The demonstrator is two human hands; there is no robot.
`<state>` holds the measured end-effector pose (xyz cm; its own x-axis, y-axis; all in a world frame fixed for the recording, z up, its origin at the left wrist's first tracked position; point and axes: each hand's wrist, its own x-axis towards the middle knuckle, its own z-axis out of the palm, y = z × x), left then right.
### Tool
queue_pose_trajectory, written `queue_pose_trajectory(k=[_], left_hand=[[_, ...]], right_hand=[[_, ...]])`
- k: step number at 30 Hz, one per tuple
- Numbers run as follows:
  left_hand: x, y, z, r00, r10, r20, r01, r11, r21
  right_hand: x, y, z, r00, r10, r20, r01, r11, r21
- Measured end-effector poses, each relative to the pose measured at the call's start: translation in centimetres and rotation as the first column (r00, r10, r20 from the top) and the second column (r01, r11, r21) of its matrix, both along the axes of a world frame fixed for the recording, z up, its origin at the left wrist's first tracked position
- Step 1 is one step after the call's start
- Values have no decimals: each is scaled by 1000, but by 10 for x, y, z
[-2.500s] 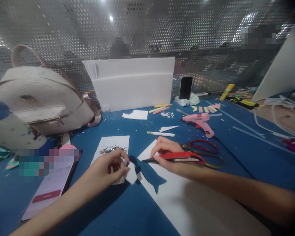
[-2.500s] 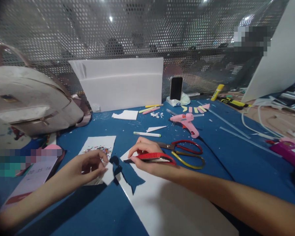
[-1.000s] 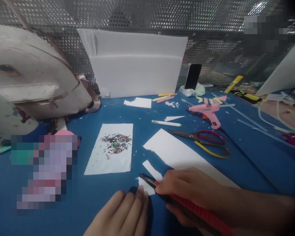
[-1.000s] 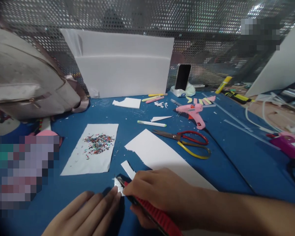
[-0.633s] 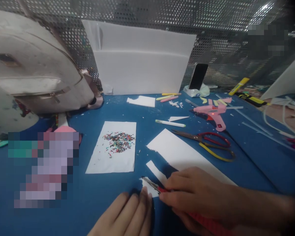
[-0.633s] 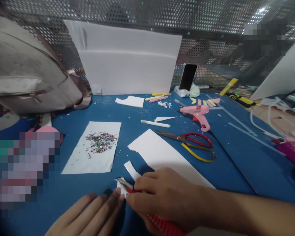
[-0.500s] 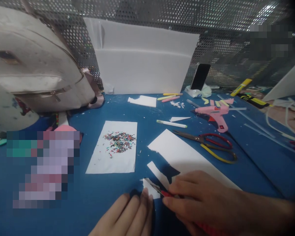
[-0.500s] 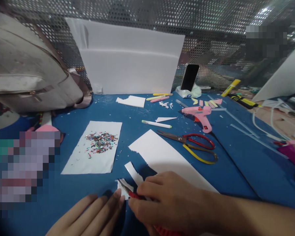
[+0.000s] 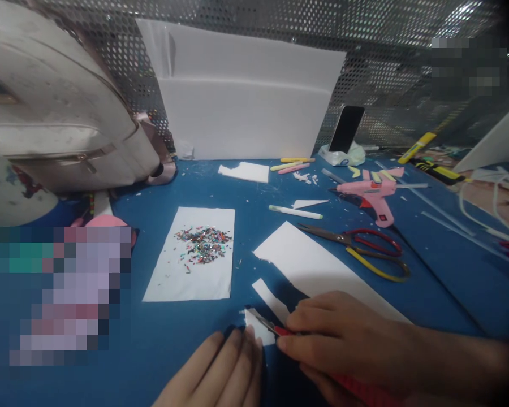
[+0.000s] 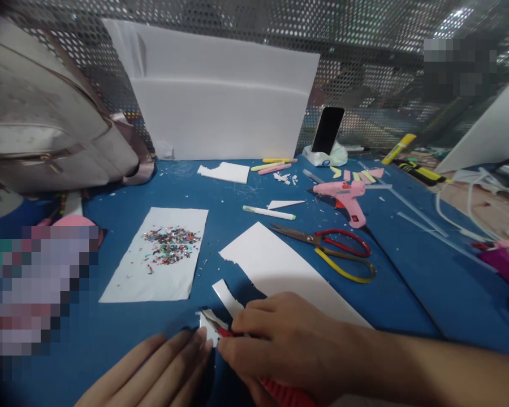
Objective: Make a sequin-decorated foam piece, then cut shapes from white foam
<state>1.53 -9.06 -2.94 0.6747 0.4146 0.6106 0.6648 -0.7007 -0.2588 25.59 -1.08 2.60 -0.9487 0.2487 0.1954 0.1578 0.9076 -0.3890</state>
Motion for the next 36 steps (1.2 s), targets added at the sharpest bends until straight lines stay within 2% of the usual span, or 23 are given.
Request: queue_pose_trajectory(k=[2,11,15,20,24,26,31,36], left_hand=[[1,2,-3,999,-3,33,2,999,36],[4,3,-3,999,2,32,-3,1000,30],[3,2,-4,1000,-2,27,1,1000,19],[4,3,-6,1000,-10,4,10,1000,21],[3,3,-6,1000,1,13,-1,1000,9],[3,2,-4,1000,-3,5,3,1000,-8],[2,3,12,997,-42,-67,30,987,-161],[5,14,23,994,-104,-29,99,982,-158]], right_hand=[[0,0,1,1000,-5,2,5,1000,-11],[3,2,-7,1000,-2,-6,2,999,-52],[1,3,-3,999,-31,22,33,995,-89],[-6,3,5,992,-80,-97,70,992,-103],[-11,2,8,982,-158,-100,144,981,-129],[-12,2,9,983,-161,-84,151,981,-122],[-17,11,10,996,0,-93,-3,1000,-31],[-28,18,10,992,10,-126,-20,997,-76]])
